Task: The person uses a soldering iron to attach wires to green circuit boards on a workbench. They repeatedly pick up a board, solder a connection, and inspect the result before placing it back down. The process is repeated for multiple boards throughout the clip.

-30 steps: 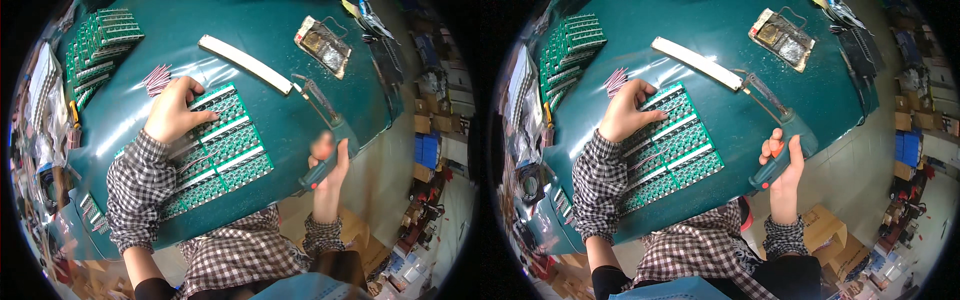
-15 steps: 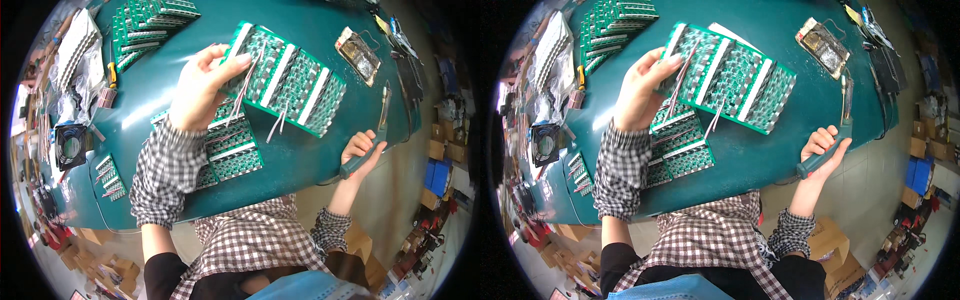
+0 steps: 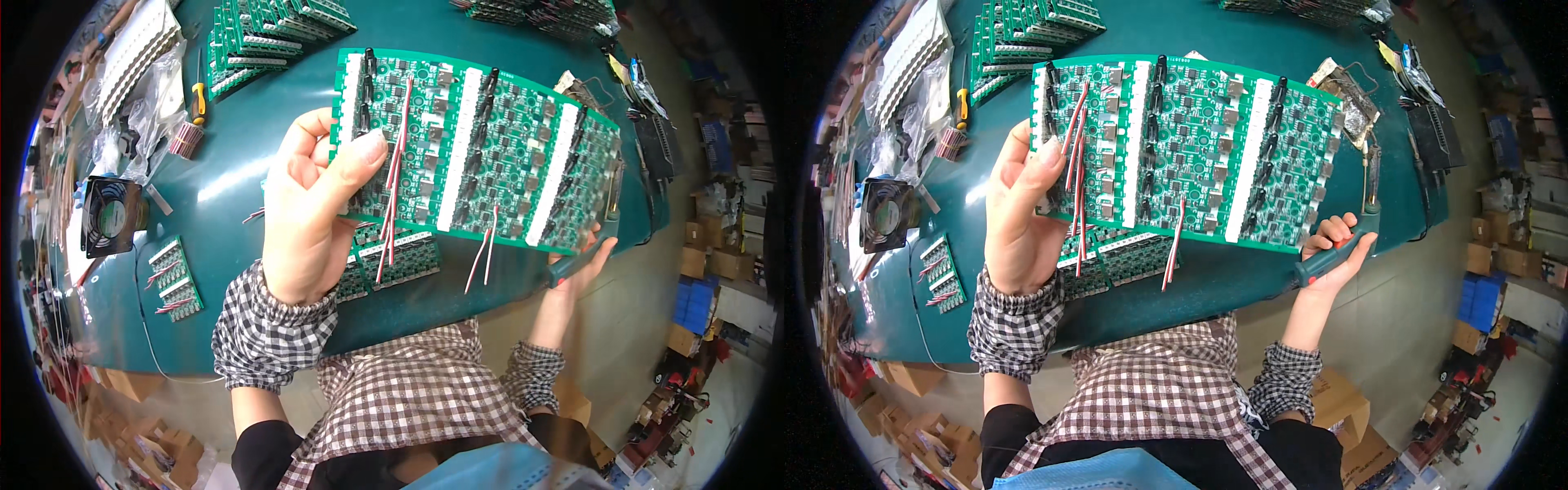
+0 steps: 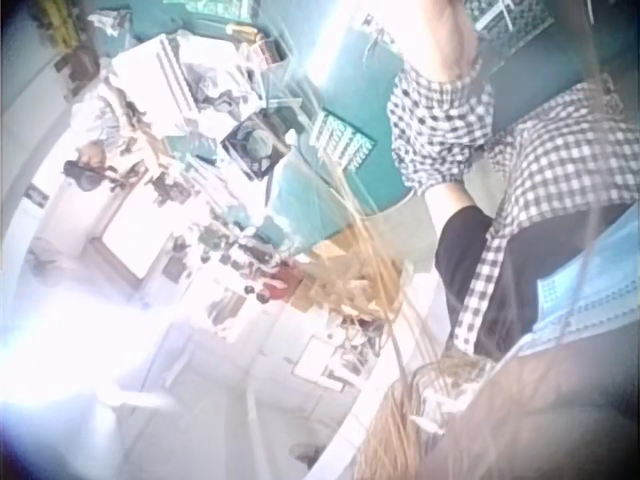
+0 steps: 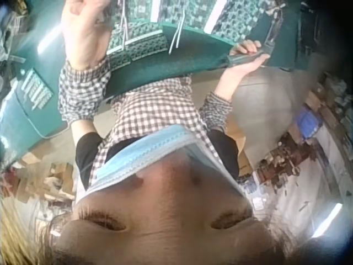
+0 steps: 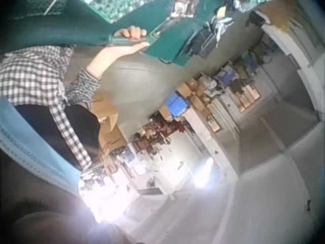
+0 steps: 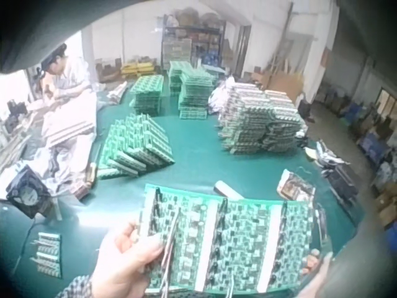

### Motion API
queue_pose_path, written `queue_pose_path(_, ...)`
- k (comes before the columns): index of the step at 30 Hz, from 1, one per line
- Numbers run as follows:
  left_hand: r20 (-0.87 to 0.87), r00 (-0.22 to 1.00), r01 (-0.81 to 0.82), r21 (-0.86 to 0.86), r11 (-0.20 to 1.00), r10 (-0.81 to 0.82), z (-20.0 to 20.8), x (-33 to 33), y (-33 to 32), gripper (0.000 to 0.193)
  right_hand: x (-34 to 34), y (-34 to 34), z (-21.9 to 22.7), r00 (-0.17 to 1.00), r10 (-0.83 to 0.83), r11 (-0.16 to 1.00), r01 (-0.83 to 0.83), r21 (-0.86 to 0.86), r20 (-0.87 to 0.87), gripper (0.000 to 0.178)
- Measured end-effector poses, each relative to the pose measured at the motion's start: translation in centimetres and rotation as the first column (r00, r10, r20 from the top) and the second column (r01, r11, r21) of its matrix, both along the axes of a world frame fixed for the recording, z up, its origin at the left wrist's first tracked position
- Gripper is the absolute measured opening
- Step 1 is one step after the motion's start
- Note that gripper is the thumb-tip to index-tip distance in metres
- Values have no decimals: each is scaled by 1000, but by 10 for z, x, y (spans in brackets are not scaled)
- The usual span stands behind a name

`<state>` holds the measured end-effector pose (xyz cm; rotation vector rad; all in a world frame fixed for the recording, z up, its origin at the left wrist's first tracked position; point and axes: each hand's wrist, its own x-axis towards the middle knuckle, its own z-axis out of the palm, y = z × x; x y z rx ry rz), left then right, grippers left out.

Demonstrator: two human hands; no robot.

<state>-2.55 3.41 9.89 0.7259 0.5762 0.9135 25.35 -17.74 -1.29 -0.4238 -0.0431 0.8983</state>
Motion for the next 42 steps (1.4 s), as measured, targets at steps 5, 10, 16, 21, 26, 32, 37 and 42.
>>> queue_pose_path(5, 7, 1000, -3, -6, 1000, 3, 5, 1, -5, 34, 2, -1, -8, 979, -115, 975, 144, -171, 169, 40)
queue_pose_path(10, 18, 1000, 10, -23, 1000, -9, 4, 2, -5, 33, 0, 1, -6, 951, -152, 945, 220, -243, 271, 40)
queue_pose_path(16, 24, 999, 28, -24, 999, -28, 1, 1, -5, 33, 1, 1, -8, 954, -132, 953, 197, -232, 269, 39)
queue_pose_path(21, 15, 1000, 19, -34, 999, -19, 3, 1, -6, 33, 0, 2, -10, 965, -118, 967, 165, -193, 234, 40)
queue_pose_path(26, 23, 999, 38, -38, 999, -37, 2, -1, -5, 34, -1, 1, -10, 967, -117, 968, 162, -193, 227, 40)
queue_pose_path(32, 22, 999, 39, -52, 998, -38, 0, -1, -4, 34, 0, 0, -9, 969, -109, 975, 148, -168, 220, 40)
queue_pose_path(37, 5, 1000, 26, -32, 999, -26, -2, 0, -4, 32, -4, 3, -6, 976, -112, 978, 141, -157, 185, 41)
queue_pose_path(42, 11, 999, 36, -44, 998, -36, -2, 0, -3, 32, -3, 1, -8, 971, -106, 973, 146, -178, 214, 40)
